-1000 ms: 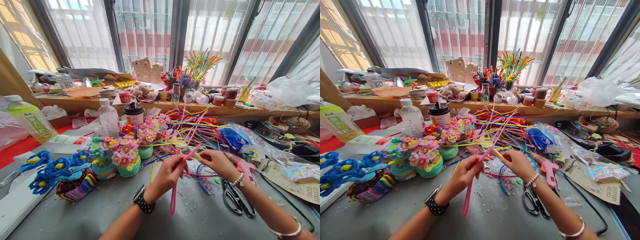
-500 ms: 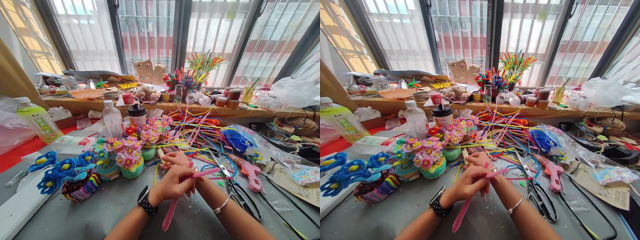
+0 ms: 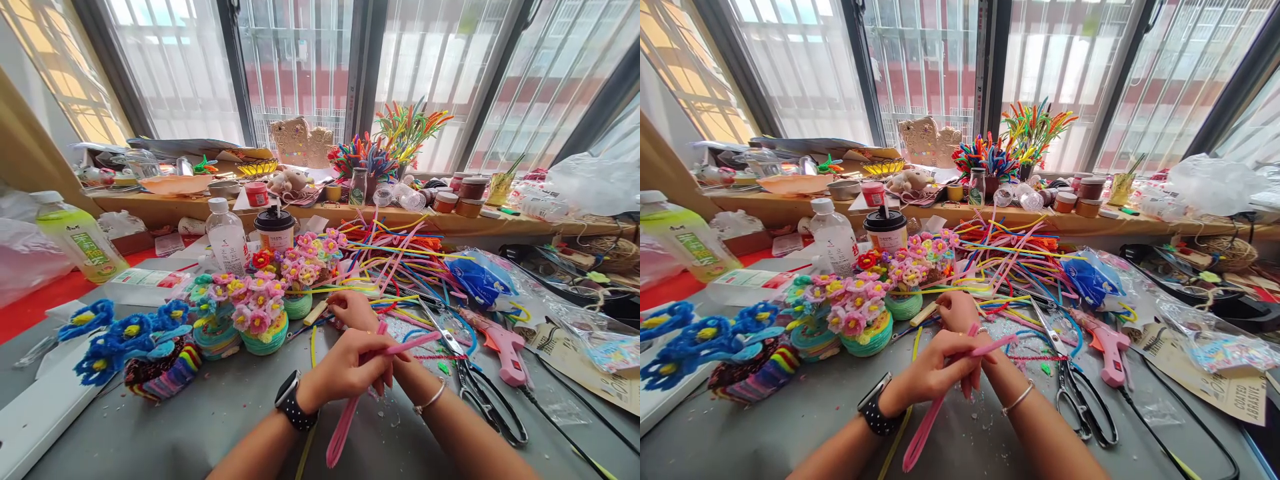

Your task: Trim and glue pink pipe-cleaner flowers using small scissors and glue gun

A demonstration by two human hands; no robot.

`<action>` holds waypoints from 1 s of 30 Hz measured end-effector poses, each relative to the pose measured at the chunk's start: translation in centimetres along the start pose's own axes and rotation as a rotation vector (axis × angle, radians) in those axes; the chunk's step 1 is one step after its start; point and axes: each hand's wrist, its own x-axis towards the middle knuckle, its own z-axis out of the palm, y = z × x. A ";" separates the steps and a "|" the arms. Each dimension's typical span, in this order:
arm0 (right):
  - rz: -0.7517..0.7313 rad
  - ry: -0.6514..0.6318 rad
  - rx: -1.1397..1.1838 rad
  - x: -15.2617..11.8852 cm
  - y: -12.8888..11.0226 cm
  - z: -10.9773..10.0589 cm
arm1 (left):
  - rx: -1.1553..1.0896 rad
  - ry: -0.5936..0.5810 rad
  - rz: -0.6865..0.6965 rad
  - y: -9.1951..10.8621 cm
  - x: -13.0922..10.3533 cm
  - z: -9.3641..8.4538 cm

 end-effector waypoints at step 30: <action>-0.675 0.542 -0.581 -3.0 0.8 -3.3 | 0.034 -0.013 -0.005 0.5 0.1 0.1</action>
